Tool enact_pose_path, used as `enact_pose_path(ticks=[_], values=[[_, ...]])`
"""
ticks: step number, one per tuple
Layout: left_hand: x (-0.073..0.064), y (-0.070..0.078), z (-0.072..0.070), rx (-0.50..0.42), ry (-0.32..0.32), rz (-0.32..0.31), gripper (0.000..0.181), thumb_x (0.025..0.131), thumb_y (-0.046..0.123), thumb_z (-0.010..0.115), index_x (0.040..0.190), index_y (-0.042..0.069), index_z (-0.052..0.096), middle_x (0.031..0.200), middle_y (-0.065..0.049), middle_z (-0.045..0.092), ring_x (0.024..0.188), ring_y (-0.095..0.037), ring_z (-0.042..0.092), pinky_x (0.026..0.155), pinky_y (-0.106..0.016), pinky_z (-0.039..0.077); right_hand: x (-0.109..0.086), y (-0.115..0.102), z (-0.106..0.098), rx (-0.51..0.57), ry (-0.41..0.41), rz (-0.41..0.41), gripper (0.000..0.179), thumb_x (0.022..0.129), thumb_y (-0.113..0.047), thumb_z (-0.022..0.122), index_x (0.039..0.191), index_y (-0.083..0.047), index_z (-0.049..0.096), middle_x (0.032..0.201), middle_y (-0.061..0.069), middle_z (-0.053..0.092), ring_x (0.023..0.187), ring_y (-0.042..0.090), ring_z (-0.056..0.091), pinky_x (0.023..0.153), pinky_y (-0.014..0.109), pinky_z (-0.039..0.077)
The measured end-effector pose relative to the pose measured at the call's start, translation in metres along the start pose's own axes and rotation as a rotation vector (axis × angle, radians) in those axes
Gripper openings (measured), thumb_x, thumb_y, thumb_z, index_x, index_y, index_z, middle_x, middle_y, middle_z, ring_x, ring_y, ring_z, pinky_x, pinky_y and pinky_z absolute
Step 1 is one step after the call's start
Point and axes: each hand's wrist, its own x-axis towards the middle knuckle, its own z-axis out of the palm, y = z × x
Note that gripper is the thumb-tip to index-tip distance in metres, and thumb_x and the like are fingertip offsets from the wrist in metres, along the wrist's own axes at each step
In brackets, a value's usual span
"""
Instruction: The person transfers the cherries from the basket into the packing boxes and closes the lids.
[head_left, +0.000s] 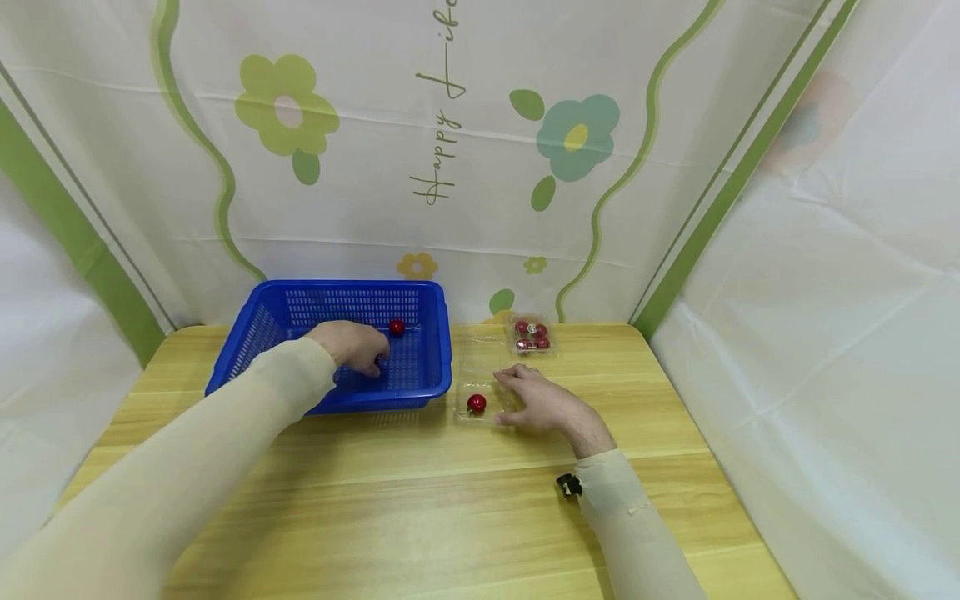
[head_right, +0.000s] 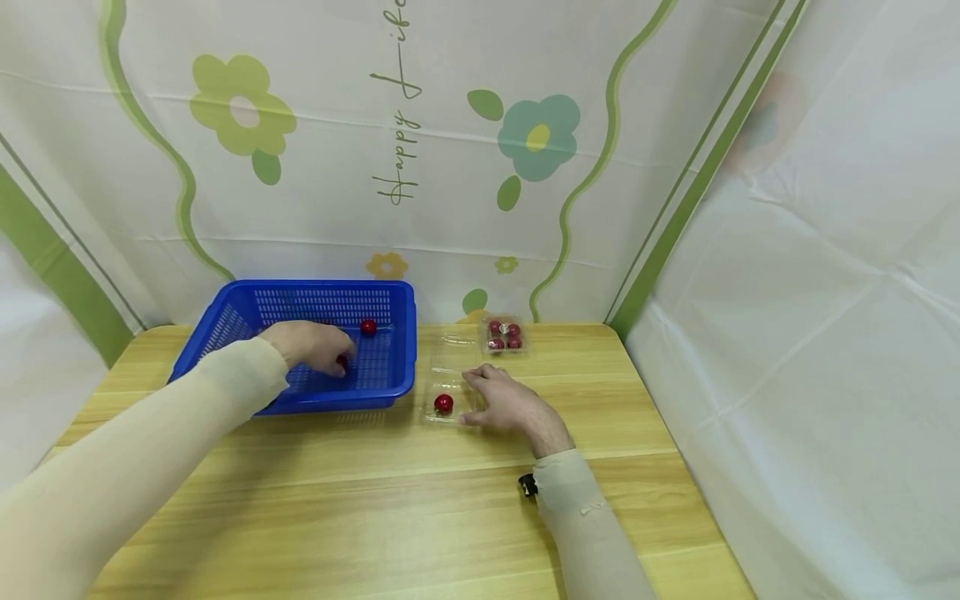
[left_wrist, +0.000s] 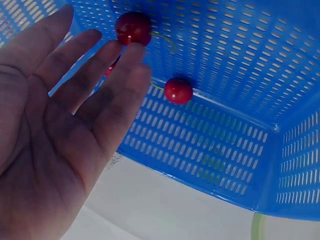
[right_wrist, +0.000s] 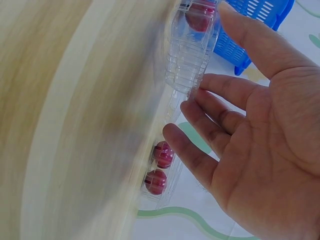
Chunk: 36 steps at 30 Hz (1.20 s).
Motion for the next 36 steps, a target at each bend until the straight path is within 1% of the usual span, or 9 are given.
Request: enact_pose_path(ticks=[6,14,18,23,28,31,33,34,36], values=[[-0.007,0.004,0.004,0.000,-0.014,0.033,0.048,0.118,0.027,0.072,0.160,0.003,0.070,0.157,-0.019,0.076,0.148,-0.041,0.072,0.128,-0.062,0.060,0.000,0.000,0.000,0.002,0.002,0.001,0.088,0.110,-0.039,0.086,0.182,-0.010,0.043,0.180,0.018,0.051,0.168,0.041,0.050,0.142,0.062,0.044],[-0.009,0.000,0.016,-0.060,0.040,0.031,0.045,0.118,0.023,0.072,0.156,-0.001,0.071,0.148,-0.020,0.079,0.137,-0.038,0.076,0.124,-0.061,0.062,-0.001,0.001,0.001,0.001,-0.001,-0.002,0.089,0.110,-0.039,0.085,0.182,-0.009,0.043,0.180,0.018,0.050,0.168,0.041,0.050,0.141,0.062,0.045],[-0.006,-0.004,0.023,-0.077,0.102,0.037,0.040,0.117,0.019,0.074,0.150,-0.003,0.074,0.145,-0.022,0.080,0.132,-0.038,0.078,0.121,-0.060,0.064,-0.001,0.001,0.001,0.008,-0.002,0.000,0.089,0.109,-0.039,0.086,0.182,-0.010,0.043,0.181,0.018,0.049,0.169,0.041,0.049,0.142,0.063,0.044],[0.001,-0.007,0.034,-0.067,0.213,0.021,0.035,0.113,0.015,0.080,0.142,-0.003,0.079,0.140,-0.023,0.082,0.128,-0.038,0.080,0.117,-0.059,0.067,-0.001,0.002,0.001,0.004,-0.002,0.004,0.090,0.109,-0.040,0.085,0.182,-0.011,0.042,0.181,0.017,0.049,0.169,0.041,0.048,0.142,0.062,0.043],[0.010,-0.010,0.047,-0.054,0.328,-0.005,0.021,0.106,0.010,0.087,0.125,-0.001,0.085,0.123,-0.018,0.083,0.110,-0.032,0.080,0.104,-0.054,0.071,0.000,0.002,0.001,0.006,0.000,0.002,0.090,0.109,-0.041,0.085,0.182,-0.011,0.043,0.181,0.017,0.049,0.169,0.040,0.048,0.142,0.062,0.043],[0.018,-0.015,0.055,-0.085,0.362,-0.037,0.014,0.104,0.007,0.088,0.117,0.002,0.085,0.116,-0.015,0.082,0.102,-0.029,0.076,0.101,-0.055,0.071,0.000,0.002,0.001,0.007,0.003,0.001,0.089,0.109,-0.040,0.086,0.182,-0.011,0.043,0.181,0.017,0.050,0.169,0.040,0.049,0.142,0.062,0.044],[0.022,-0.018,0.058,-0.120,0.358,-0.054,0.012,0.104,0.005,0.088,0.115,0.004,0.084,0.115,-0.014,0.082,0.099,-0.028,0.075,0.101,-0.056,0.071,0.000,0.003,0.002,0.007,0.004,0.000,0.089,0.109,-0.040,0.086,0.182,-0.011,0.044,0.181,0.017,0.049,0.169,0.040,0.049,0.142,0.062,0.044],[0.027,-0.023,0.064,-0.125,0.371,-0.048,0.012,0.102,0.004,0.089,0.114,0.005,0.084,0.114,-0.014,0.082,0.097,-0.028,0.074,0.099,-0.057,0.071,0.000,0.003,0.002,0.007,0.005,-0.001,0.089,0.109,-0.039,0.086,0.182,-0.010,0.044,0.181,0.017,0.049,0.169,0.040,0.049,0.142,0.062,0.044],[0.028,-0.023,0.067,-0.156,0.363,-0.050,0.012,0.102,0.002,0.088,0.114,0.005,0.084,0.114,-0.013,0.083,0.097,-0.027,0.075,0.100,-0.058,0.071,0.001,0.004,0.002,0.007,0.004,-0.003,0.089,0.109,-0.039,0.086,0.182,-0.010,0.044,0.181,0.017,0.049,0.168,0.040,0.049,0.142,0.062,0.044]])
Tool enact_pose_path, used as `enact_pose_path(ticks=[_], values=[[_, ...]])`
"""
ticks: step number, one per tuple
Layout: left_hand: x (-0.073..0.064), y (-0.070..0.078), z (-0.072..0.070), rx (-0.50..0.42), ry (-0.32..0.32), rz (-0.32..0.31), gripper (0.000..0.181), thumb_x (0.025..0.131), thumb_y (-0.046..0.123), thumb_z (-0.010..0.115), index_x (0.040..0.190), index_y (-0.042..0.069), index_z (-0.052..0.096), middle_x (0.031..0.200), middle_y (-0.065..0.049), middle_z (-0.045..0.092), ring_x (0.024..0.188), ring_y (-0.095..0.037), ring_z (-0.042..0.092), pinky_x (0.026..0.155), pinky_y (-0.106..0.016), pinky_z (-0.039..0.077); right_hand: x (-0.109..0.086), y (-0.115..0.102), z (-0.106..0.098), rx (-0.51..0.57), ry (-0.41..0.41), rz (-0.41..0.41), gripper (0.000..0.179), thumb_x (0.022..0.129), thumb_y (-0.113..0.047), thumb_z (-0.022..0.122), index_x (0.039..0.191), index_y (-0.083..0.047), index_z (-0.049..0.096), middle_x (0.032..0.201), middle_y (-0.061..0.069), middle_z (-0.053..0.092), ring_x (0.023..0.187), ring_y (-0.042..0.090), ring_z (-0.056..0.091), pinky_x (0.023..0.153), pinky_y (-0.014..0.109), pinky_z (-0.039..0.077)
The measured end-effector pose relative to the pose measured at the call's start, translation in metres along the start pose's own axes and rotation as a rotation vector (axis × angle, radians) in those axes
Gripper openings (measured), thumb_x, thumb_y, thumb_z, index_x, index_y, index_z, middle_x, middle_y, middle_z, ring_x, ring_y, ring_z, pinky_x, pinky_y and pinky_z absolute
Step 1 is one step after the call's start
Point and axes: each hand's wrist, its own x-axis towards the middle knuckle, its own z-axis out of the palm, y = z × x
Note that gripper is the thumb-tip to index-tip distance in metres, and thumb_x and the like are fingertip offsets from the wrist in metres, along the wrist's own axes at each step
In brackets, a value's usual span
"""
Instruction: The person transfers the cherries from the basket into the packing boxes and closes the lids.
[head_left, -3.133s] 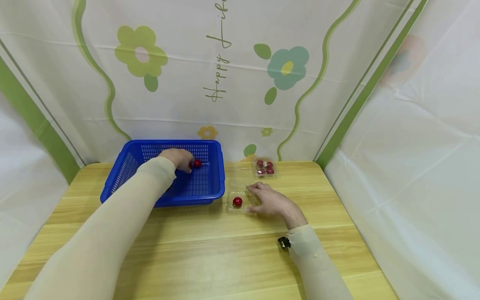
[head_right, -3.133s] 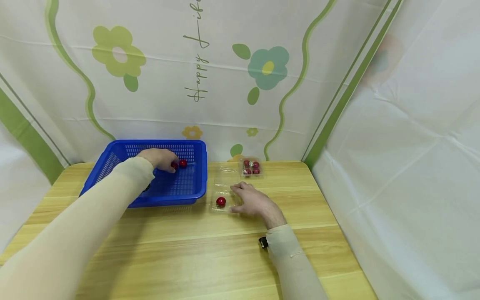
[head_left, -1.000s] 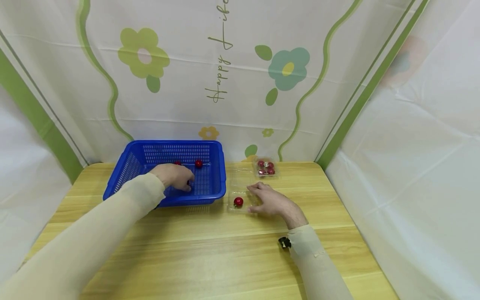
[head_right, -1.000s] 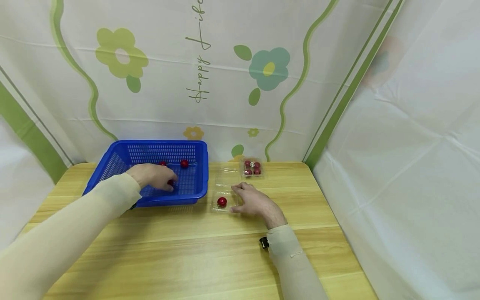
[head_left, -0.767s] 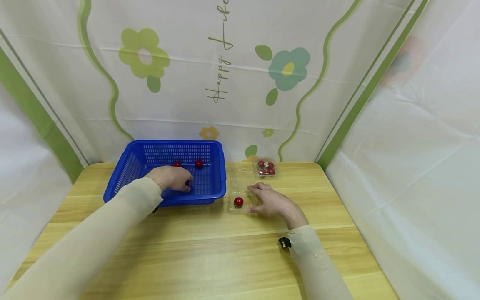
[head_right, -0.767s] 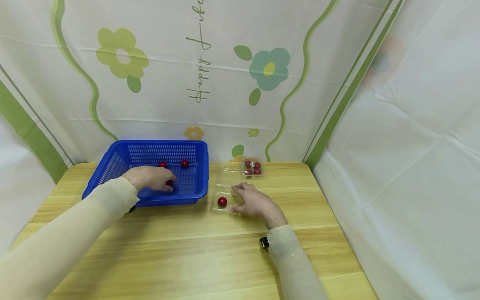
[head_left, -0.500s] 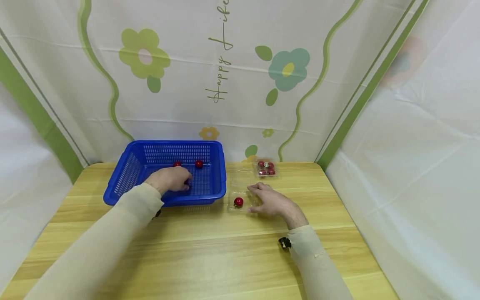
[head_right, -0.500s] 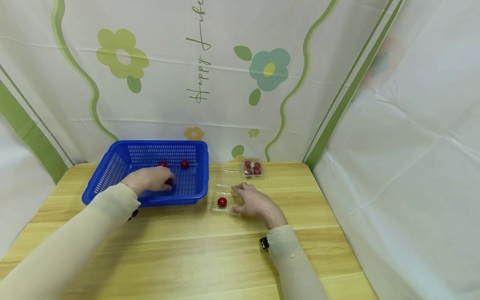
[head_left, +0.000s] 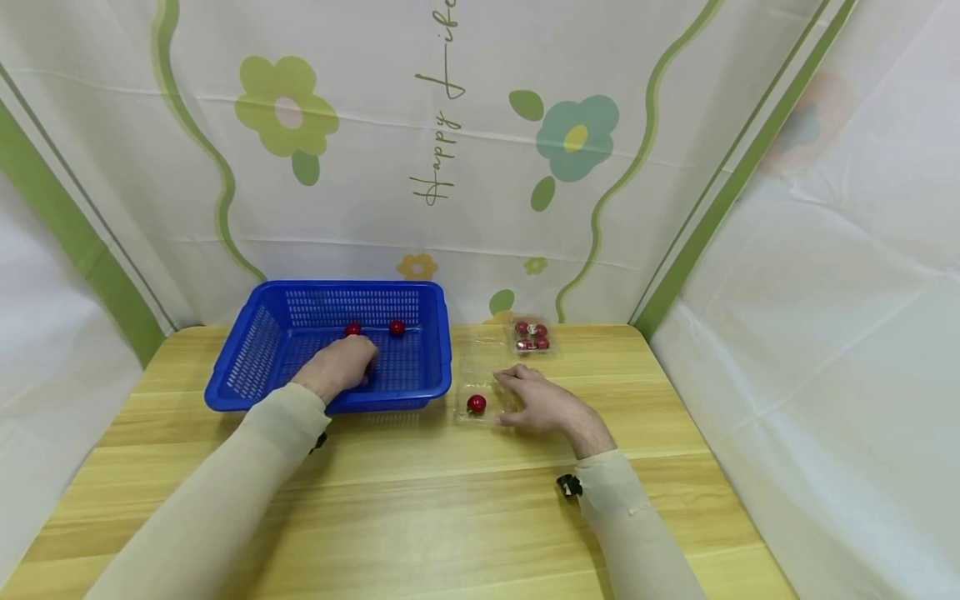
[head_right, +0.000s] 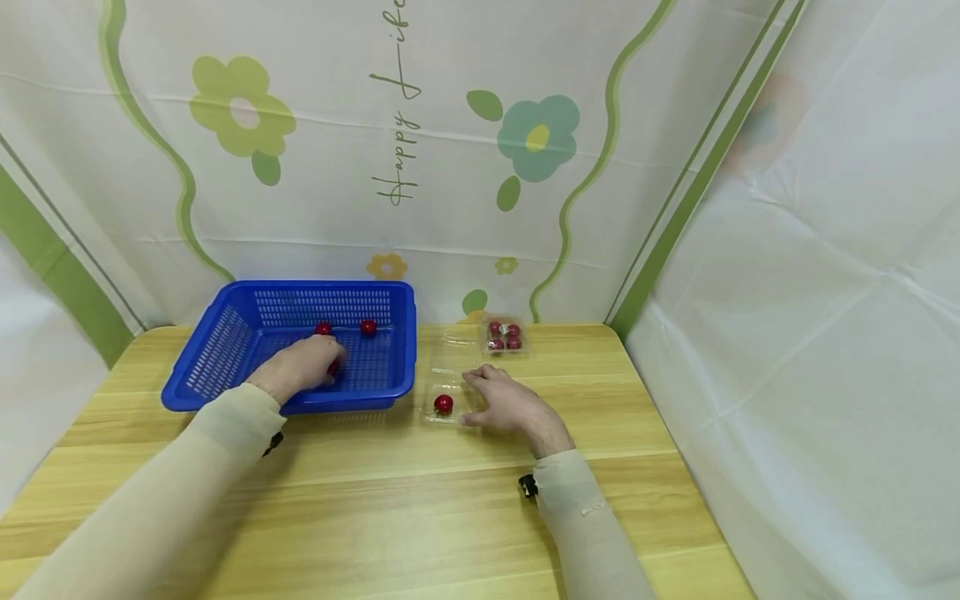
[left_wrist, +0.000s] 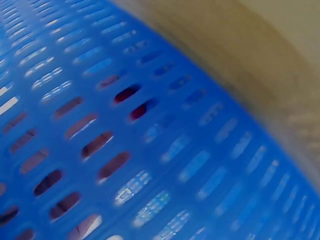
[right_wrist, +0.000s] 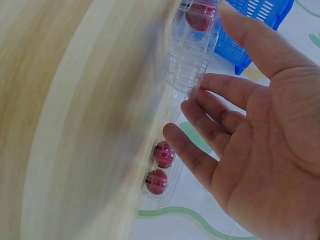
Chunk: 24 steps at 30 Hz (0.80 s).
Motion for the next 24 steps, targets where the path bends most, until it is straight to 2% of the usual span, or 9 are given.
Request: enact_pose_path(ticks=[4,6,13,18,24], values=[[-0.004,-0.001,0.002,-0.037,-0.006,-0.001,0.012,0.102,-0.001,0.086,0.113,0.004,0.085,0.113,-0.014,0.084,0.099,-0.029,0.077,0.098,-0.058,0.071,0.001,0.000,0.000,0.002,-0.002,-0.001,0.089,0.109,-0.039,0.086,0.182,-0.011,0.043,0.182,0.017,0.049,0.169,0.040,0.049,0.141,0.062,0.044],[-0.009,0.005,-0.002,-0.052,-0.010,-0.012,0.012,0.102,-0.003,0.085,0.114,0.002,0.085,0.115,-0.015,0.084,0.101,-0.030,0.078,0.100,-0.056,0.072,0.001,0.000,0.000,0.000,0.000,-0.001,0.089,0.109,-0.040,0.086,0.182,-0.011,0.043,0.181,0.017,0.049,0.168,0.040,0.049,0.141,0.062,0.045],[-0.013,0.014,-0.002,-0.082,0.048,0.015,0.010,0.106,0.002,0.083,0.116,0.000,0.083,0.114,-0.016,0.082,0.100,-0.029,0.076,0.097,-0.055,0.071,0.000,0.000,0.000,0.005,0.002,0.001,0.088,0.109,-0.039,0.086,0.182,-0.011,0.044,0.181,0.017,0.049,0.169,0.040,0.049,0.142,0.062,0.044],[-0.013,0.020,-0.003,-0.097,0.101,0.066,0.010,0.107,0.003,0.083,0.116,-0.001,0.083,0.113,-0.017,0.082,0.106,-0.032,0.077,0.098,-0.054,0.070,0.000,0.000,0.000,0.004,0.001,0.001,0.088,0.110,-0.039,0.085,0.182,-0.011,0.043,0.182,0.017,0.049,0.169,0.040,0.048,0.142,0.062,0.044],[-0.017,0.029,-0.006,-0.136,0.172,0.100,0.019,0.110,0.002,0.080,0.127,-0.003,0.084,0.121,-0.020,0.085,0.115,-0.037,0.080,0.102,-0.055,0.071,0.000,0.001,0.000,0.009,0.000,0.002,0.089,0.110,-0.039,0.085,0.182,-0.011,0.042,0.182,0.017,0.049,0.169,0.041,0.048,0.142,0.063,0.044]])
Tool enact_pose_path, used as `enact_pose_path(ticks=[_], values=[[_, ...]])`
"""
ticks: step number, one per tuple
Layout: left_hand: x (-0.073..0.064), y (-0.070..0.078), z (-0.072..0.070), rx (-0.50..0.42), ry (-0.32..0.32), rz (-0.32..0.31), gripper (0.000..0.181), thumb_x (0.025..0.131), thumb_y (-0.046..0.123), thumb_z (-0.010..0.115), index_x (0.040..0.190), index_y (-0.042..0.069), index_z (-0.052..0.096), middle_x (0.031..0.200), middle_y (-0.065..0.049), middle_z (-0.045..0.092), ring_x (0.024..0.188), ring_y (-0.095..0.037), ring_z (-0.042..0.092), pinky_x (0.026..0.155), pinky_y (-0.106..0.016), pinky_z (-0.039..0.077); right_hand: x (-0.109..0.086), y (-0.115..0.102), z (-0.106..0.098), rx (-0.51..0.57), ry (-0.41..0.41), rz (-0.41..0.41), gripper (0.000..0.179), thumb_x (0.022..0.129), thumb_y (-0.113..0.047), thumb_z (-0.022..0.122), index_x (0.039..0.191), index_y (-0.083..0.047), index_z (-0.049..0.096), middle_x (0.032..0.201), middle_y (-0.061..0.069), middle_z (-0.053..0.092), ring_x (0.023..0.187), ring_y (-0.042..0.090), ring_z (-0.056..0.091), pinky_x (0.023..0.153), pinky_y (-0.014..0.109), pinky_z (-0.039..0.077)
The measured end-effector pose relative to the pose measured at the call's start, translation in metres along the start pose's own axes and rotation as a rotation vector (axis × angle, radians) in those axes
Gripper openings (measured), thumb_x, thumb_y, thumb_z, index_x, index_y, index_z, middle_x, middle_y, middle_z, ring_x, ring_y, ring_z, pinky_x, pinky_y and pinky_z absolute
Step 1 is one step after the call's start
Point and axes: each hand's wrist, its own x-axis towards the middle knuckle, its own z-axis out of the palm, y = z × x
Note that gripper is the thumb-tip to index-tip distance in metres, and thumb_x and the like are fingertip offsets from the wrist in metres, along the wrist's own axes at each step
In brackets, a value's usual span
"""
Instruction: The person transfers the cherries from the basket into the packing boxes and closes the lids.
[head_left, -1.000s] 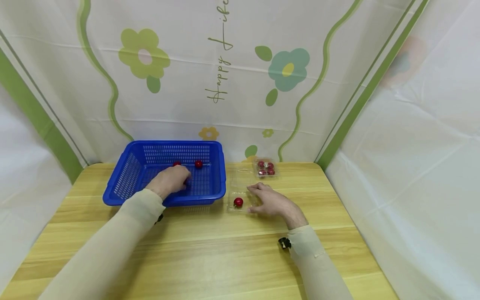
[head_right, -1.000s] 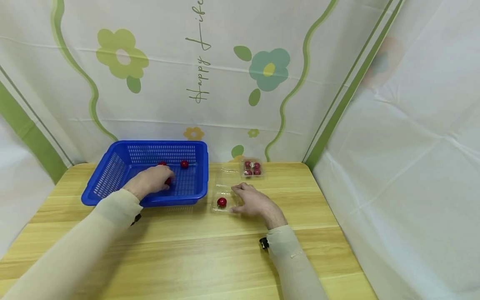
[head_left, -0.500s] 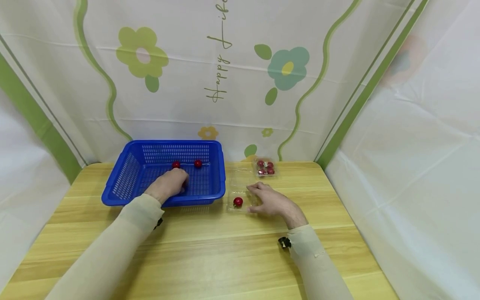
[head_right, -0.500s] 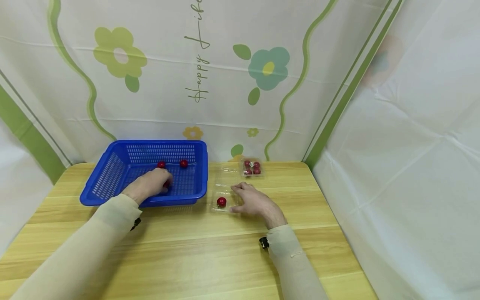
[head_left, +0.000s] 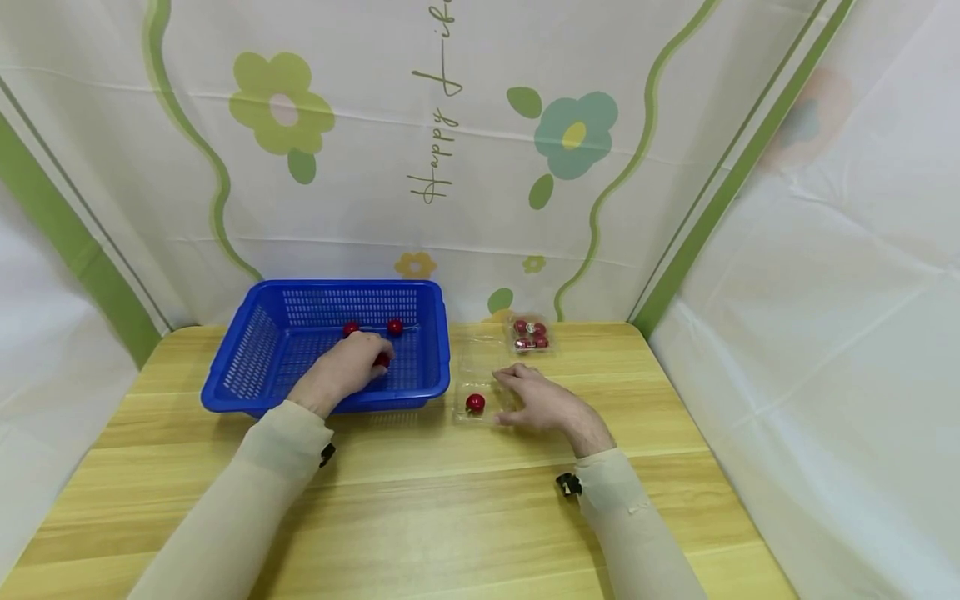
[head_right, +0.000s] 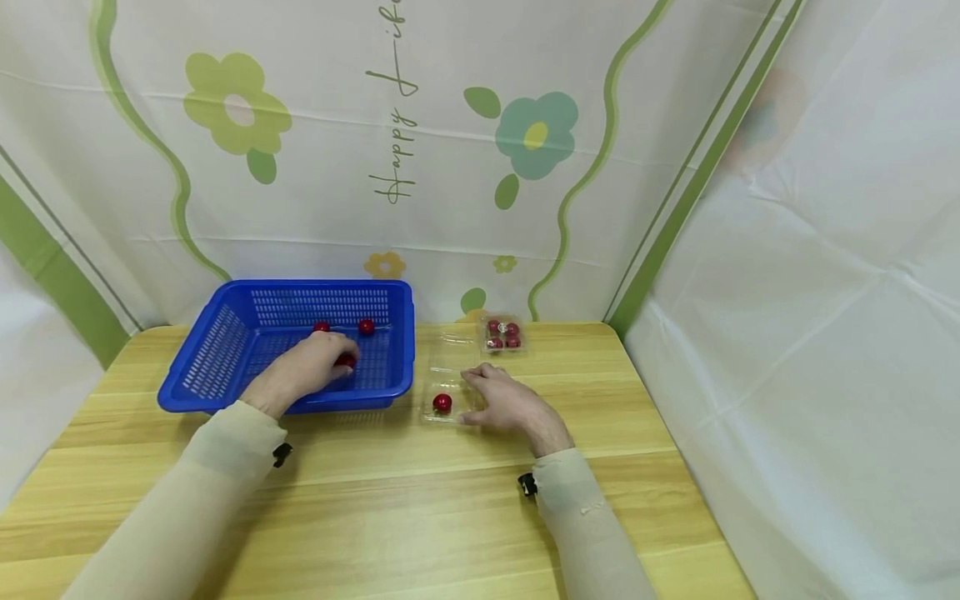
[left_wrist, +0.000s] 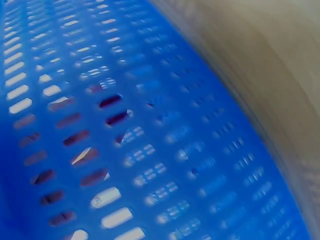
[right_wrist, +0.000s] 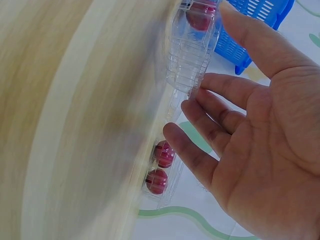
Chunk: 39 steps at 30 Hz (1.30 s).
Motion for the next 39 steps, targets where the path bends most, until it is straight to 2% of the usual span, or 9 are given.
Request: enact_pose_path(ticks=[8,14,24,34,39], values=[[-0.004,0.014,0.000,-0.084,0.097,-0.013,0.026,0.113,0.005,0.076,0.137,0.000,0.083,0.138,-0.025,0.084,0.128,-0.043,0.082,0.112,-0.060,0.069,0.000,0.000,0.000,0.006,0.000,-0.004,0.090,0.109,-0.041,0.085,0.182,-0.011,0.042,0.182,0.018,0.048,0.170,0.041,0.048,0.142,0.063,0.043],[-0.006,0.029,-0.003,-0.125,0.138,0.000,0.027,0.115,0.002,0.072,0.140,0.000,0.082,0.138,-0.024,0.085,0.125,-0.041,0.084,0.109,-0.058,0.071,0.000,0.001,0.000,0.005,-0.003,-0.004,0.090,0.109,-0.042,0.085,0.182,-0.011,0.042,0.183,0.017,0.048,0.170,0.041,0.047,0.143,0.063,0.042],[-0.006,0.053,-0.003,-0.187,0.195,-0.019,0.031,0.118,0.000,0.065,0.145,0.001,0.080,0.142,-0.024,0.083,0.125,-0.040,0.085,0.107,-0.057,0.072,0.001,0.001,0.000,0.003,-0.003,-0.001,0.090,0.110,-0.043,0.085,0.183,-0.012,0.043,0.183,0.016,0.048,0.171,0.040,0.047,0.143,0.062,0.042],[-0.004,0.075,-0.001,-0.215,0.260,-0.005,0.032,0.117,-0.001,0.066,0.145,0.000,0.080,0.144,-0.023,0.083,0.133,-0.042,0.082,0.110,-0.056,0.071,0.001,0.000,-0.002,-0.001,-0.012,0.002,0.090,0.110,-0.042,0.085,0.183,-0.012,0.042,0.183,0.017,0.048,0.170,0.041,0.047,0.143,0.062,0.042],[-0.002,0.086,0.002,-0.223,0.267,0.015,0.031,0.117,0.001,0.067,0.146,-0.001,0.079,0.142,-0.022,0.083,0.135,-0.041,0.082,0.112,-0.055,0.070,0.001,-0.001,-0.002,-0.001,-0.014,0.004,0.090,0.109,-0.041,0.085,0.183,-0.012,0.042,0.183,0.018,0.048,0.170,0.041,0.047,0.143,0.063,0.042]])
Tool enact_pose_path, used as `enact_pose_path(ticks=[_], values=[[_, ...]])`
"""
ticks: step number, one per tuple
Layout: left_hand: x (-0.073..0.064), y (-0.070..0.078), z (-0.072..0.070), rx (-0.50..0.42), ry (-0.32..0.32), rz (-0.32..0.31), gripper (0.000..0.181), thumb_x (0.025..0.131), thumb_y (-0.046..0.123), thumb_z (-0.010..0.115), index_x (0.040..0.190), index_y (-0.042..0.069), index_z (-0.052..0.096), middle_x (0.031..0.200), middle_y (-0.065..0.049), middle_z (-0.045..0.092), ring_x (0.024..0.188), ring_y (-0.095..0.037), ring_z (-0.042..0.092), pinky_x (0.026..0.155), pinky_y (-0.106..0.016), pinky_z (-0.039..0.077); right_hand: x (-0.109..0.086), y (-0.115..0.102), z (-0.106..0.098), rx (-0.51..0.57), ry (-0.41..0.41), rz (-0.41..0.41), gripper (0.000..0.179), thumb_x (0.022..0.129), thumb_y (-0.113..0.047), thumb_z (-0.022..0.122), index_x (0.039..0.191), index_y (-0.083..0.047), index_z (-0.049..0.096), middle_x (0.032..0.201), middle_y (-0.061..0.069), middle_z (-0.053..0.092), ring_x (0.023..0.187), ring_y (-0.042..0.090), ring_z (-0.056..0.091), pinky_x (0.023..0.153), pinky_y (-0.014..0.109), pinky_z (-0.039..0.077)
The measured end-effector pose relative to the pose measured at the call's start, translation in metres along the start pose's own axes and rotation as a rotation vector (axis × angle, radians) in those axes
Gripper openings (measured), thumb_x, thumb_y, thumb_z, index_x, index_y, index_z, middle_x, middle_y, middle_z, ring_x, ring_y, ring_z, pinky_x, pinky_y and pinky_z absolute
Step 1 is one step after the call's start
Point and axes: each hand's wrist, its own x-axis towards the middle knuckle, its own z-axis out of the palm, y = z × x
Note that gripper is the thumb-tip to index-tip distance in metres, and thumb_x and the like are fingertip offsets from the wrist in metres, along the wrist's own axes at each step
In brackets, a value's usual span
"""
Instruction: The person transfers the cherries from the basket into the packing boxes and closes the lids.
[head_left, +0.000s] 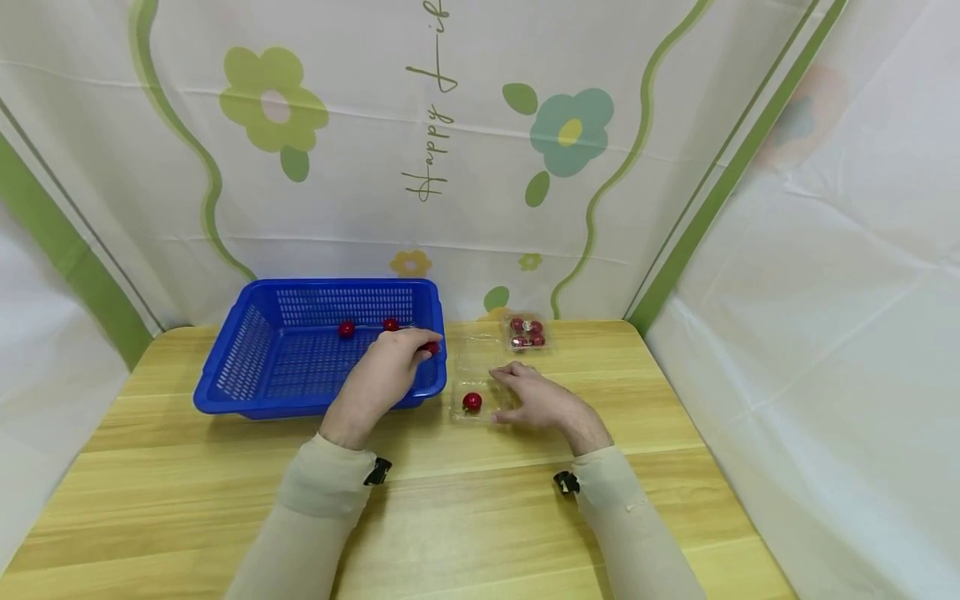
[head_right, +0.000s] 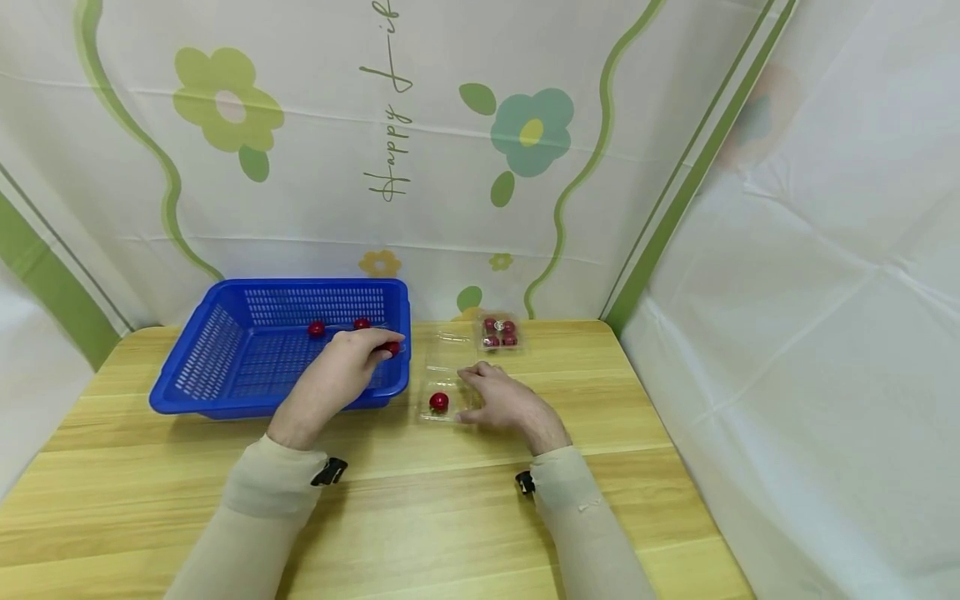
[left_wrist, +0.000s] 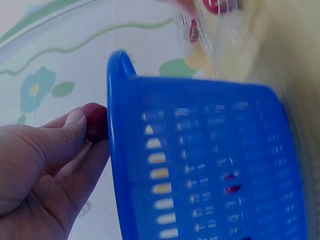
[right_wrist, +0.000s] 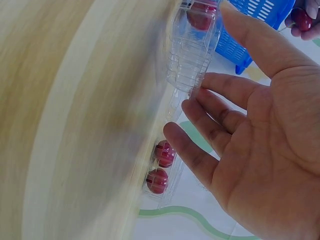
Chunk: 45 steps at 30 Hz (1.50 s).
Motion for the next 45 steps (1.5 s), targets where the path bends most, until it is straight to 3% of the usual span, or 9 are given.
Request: enact_pose_path(ticks=[6,14,20,28,35,41,43,45], values=[[0.000,0.007,0.010,0.009,-0.017,0.024,0.031,0.117,0.002,0.068,0.146,-0.002,0.079,0.143,-0.021,0.084,0.136,-0.040,0.081,0.116,-0.055,0.069,0.001,-0.001,0.001,0.000,-0.001,-0.008,0.089,0.109,-0.041,0.086,0.182,-0.011,0.043,0.181,0.018,0.049,0.169,0.041,0.048,0.142,0.063,0.043],[0.001,0.017,0.026,-0.004,-0.059,0.030,0.029,0.115,0.001,0.070,0.143,0.002,0.081,0.140,-0.018,0.085,0.129,-0.035,0.084,0.110,-0.050,0.072,0.000,-0.002,0.000,0.002,0.010,-0.010,0.088,0.110,-0.042,0.085,0.181,-0.011,0.045,0.180,0.017,0.050,0.169,0.041,0.048,0.142,0.062,0.044],[0.003,0.025,0.040,0.004,-0.072,0.038,0.027,0.115,0.003,0.071,0.139,0.002,0.083,0.140,-0.017,0.085,0.133,-0.036,0.083,0.115,-0.051,0.069,0.000,-0.003,0.000,0.003,0.014,-0.006,0.087,0.110,-0.042,0.085,0.181,-0.010,0.046,0.181,0.017,0.050,0.169,0.041,0.049,0.142,0.062,0.044],[0.003,0.035,0.049,0.038,-0.088,0.068,0.027,0.115,0.000,0.069,0.138,0.006,0.084,0.135,-0.013,0.087,0.123,-0.031,0.086,0.105,-0.047,0.073,0.001,-0.001,0.000,0.006,0.009,-0.003,0.088,0.109,-0.041,0.086,0.180,-0.008,0.046,0.180,0.017,0.051,0.168,0.041,0.049,0.140,0.062,0.046],[-0.001,0.042,0.063,0.071,-0.122,0.114,0.042,0.112,-0.011,0.067,0.146,0.010,0.081,0.137,-0.011,0.086,0.119,-0.029,0.086,0.100,-0.044,0.074,0.001,0.000,0.000,0.007,0.011,-0.018,0.086,0.110,-0.040,0.086,0.180,-0.011,0.047,0.177,0.016,0.053,0.166,0.040,0.051,0.140,0.062,0.047],[-0.003,0.045,0.079,0.110,-0.156,0.165,0.025,0.111,-0.008,0.069,0.125,0.004,0.086,0.120,-0.011,0.087,0.103,-0.026,0.085,0.091,-0.040,0.074,0.002,0.002,0.000,-0.001,0.015,-0.034,0.086,0.109,-0.039,0.087,0.179,-0.007,0.048,0.177,0.018,0.053,0.165,0.042,0.052,0.138,0.063,0.048],[-0.003,0.045,0.083,0.124,-0.161,0.187,0.022,0.111,-0.007,0.070,0.122,0.003,0.086,0.120,-0.012,0.087,0.107,-0.026,0.086,0.094,-0.041,0.074,0.002,0.002,0.000,-0.002,0.015,-0.034,0.086,0.109,-0.037,0.086,0.179,-0.007,0.047,0.178,0.018,0.053,0.165,0.042,0.052,0.138,0.063,0.049],[-0.001,0.033,0.098,0.160,-0.156,0.225,0.021,0.112,-0.005,0.069,0.122,0.004,0.085,0.119,-0.010,0.087,0.108,-0.024,0.086,0.093,-0.039,0.074,0.002,0.002,0.000,-0.004,0.013,-0.034,0.085,0.109,-0.036,0.086,0.179,-0.007,0.047,0.178,0.018,0.053,0.166,0.042,0.051,0.138,0.062,0.049]])
